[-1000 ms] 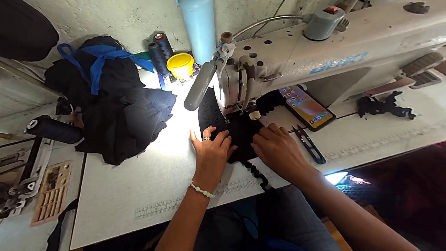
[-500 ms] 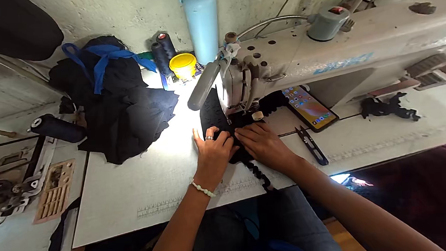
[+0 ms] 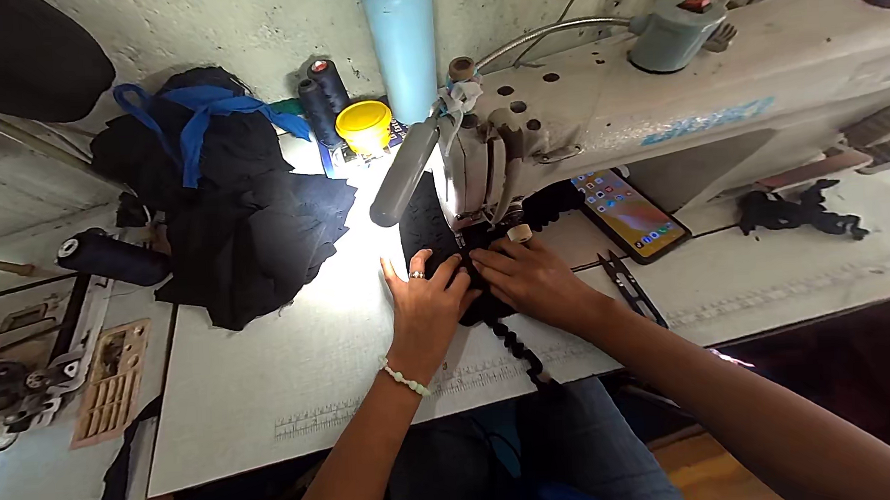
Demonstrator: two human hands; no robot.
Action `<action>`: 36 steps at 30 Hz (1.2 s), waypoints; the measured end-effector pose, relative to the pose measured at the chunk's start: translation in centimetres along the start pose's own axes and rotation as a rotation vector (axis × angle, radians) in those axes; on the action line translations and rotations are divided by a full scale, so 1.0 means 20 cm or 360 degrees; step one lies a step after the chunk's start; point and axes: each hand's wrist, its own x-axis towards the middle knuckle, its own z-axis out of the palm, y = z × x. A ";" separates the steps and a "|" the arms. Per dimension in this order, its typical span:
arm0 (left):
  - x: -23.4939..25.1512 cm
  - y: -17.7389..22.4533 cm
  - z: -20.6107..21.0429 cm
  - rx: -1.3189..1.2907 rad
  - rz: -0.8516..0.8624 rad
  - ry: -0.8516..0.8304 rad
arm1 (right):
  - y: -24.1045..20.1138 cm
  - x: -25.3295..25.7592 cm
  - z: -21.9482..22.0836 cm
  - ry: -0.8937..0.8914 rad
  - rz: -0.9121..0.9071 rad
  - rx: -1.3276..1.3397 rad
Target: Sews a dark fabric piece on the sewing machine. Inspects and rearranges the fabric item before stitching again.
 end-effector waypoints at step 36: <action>0.07 -0.13 0.05 -0.0147 0.0223 0.0086 | -0.02 0.18 0.03 -0.0048 0.0946 0.0527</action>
